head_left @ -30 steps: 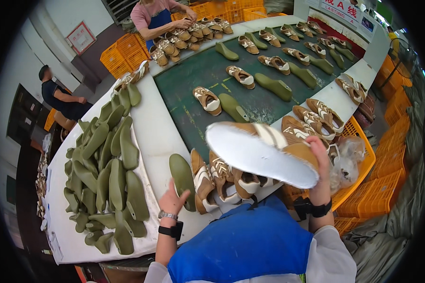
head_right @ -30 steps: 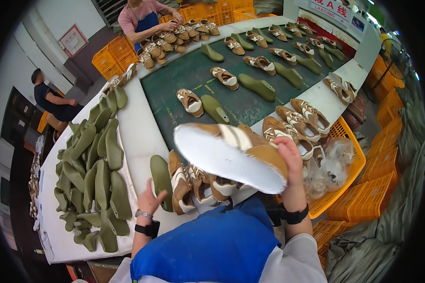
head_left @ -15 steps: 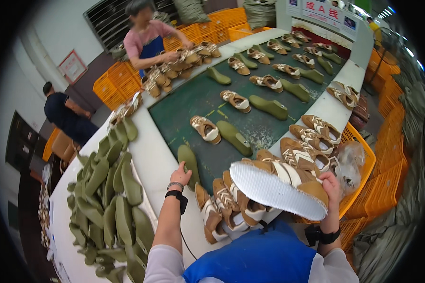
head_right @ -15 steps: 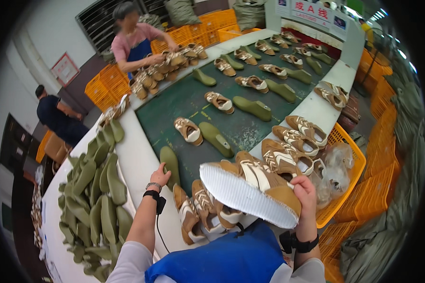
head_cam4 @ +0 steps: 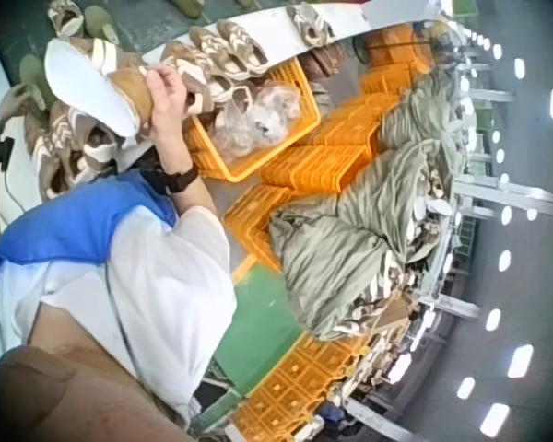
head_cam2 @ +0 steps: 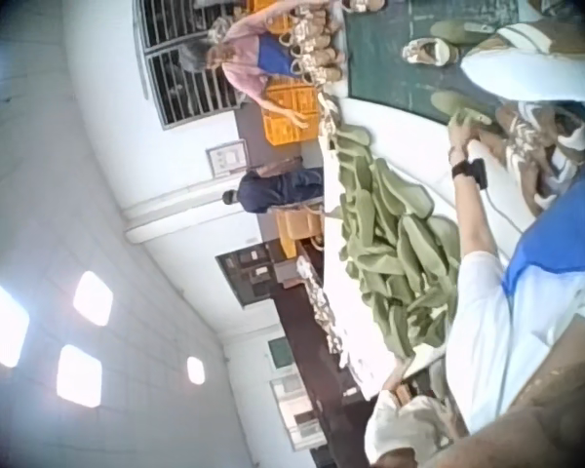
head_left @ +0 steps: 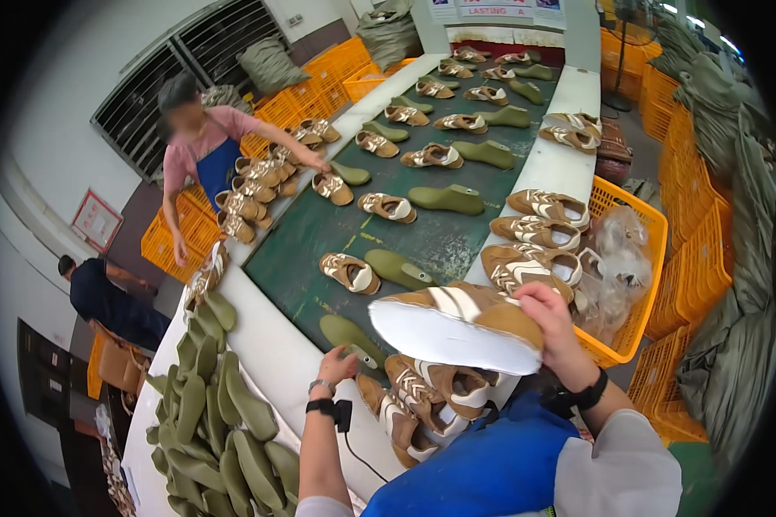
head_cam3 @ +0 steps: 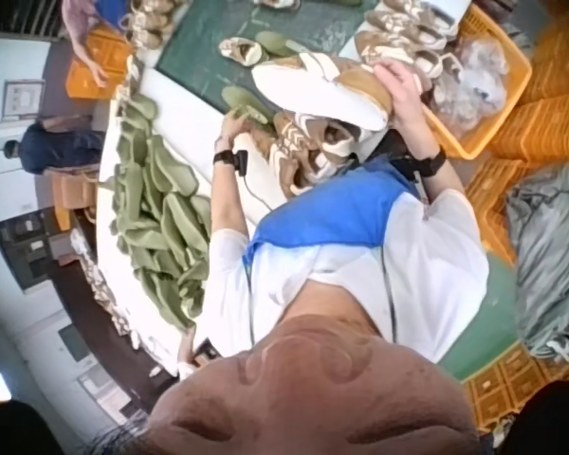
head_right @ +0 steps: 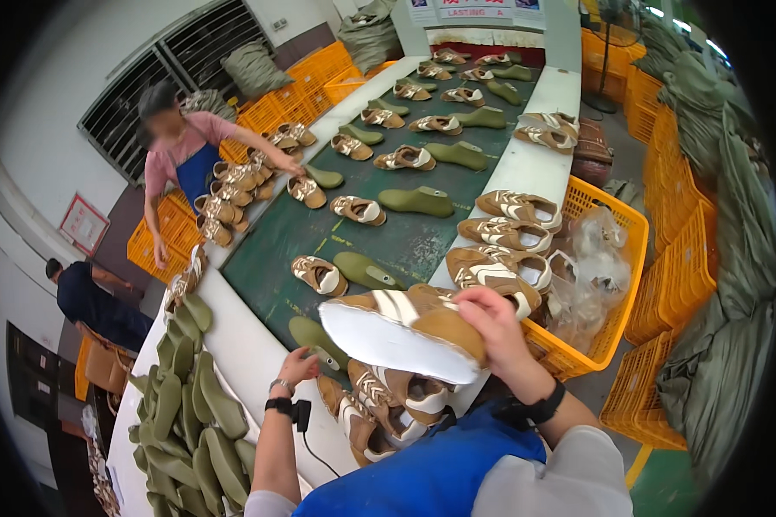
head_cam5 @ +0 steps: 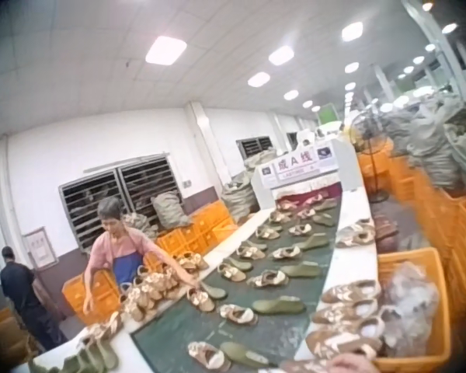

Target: The recorder and others are assembling footwear by matching shoe uppers with lasts and insoles on a production table.

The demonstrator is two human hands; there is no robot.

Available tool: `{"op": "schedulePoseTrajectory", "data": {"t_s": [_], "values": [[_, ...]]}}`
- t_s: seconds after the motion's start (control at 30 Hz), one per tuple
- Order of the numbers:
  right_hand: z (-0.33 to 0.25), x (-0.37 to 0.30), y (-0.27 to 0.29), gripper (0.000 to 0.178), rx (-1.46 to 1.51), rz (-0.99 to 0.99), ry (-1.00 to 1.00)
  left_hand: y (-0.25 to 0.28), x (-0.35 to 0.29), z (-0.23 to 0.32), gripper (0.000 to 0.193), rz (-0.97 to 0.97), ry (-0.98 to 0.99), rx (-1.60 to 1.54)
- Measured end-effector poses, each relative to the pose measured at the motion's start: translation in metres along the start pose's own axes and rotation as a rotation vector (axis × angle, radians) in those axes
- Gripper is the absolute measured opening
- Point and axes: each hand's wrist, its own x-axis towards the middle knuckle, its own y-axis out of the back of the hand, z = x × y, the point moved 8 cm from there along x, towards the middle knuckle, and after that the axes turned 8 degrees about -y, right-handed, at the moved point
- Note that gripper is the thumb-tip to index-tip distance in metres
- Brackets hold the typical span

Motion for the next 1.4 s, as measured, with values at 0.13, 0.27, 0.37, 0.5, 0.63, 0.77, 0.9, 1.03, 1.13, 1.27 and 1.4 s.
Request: {"op": "schedulePoseTrajectory", "data": {"t_s": [0.13, 0.27, 0.37, 0.5, 0.63, 0.77, 0.9, 1.03, 1.13, 1.27, 1.4], "values": [[0.001, 0.0, -0.043, 0.018, -0.311, -0.118, 0.255, 0.024, -0.082, 0.1, 0.033, 0.247, -0.389, -0.019], [0.013, -0.05, -0.117, 0.024, -0.65, -0.533, 0.768, -0.077, -0.195, 0.167, 0.068, -0.356, -0.506, -0.747], [0.046, -0.086, -0.147, 0.016, -0.797, -0.903, 0.88, -0.094, -0.209, 0.143, 0.064, -0.155, -0.298, -1.095], [0.055, -0.093, -0.144, 0.019, -0.635, -0.953, 0.731, -0.085, -0.213, 0.133, 0.054, 0.028, -0.313, -1.102], [0.024, -0.061, -0.12, 0.041, -0.722, -0.563, 0.704, -0.073, -0.222, 0.153, 0.047, 0.161, -0.409, -0.937], [0.048, -0.05, -0.107, 0.06, -0.981, -0.55, 0.406, -0.094, -0.229, 0.176, 0.059, 0.046, -0.461, -0.734], [0.047, -0.05, -0.104, 0.059, -1.008, -0.513, 0.54, -0.107, -0.226, 0.167, 0.07, -0.111, -0.418, -0.643], [0.04, -0.052, -0.097, 0.055, -1.093, -0.4, 0.676, -0.101, -0.232, 0.174, 0.078, 0.098, -0.447, -0.651], [0.037, -0.052, -0.098, 0.054, -1.146, -0.341, 0.69, -0.079, -0.247, 0.197, 0.075, 0.415, -0.654, -0.111], [0.049, -0.068, -0.112, 0.053, -1.125, -0.501, 0.662, -0.078, -0.258, 0.211, 0.058, 0.568, -0.783, 0.329], [0.055, -0.079, -0.122, 0.041, -1.108, -0.651, 0.693, -0.075, -0.257, 0.211, 0.049, 0.503, -0.7, 0.411]]}}
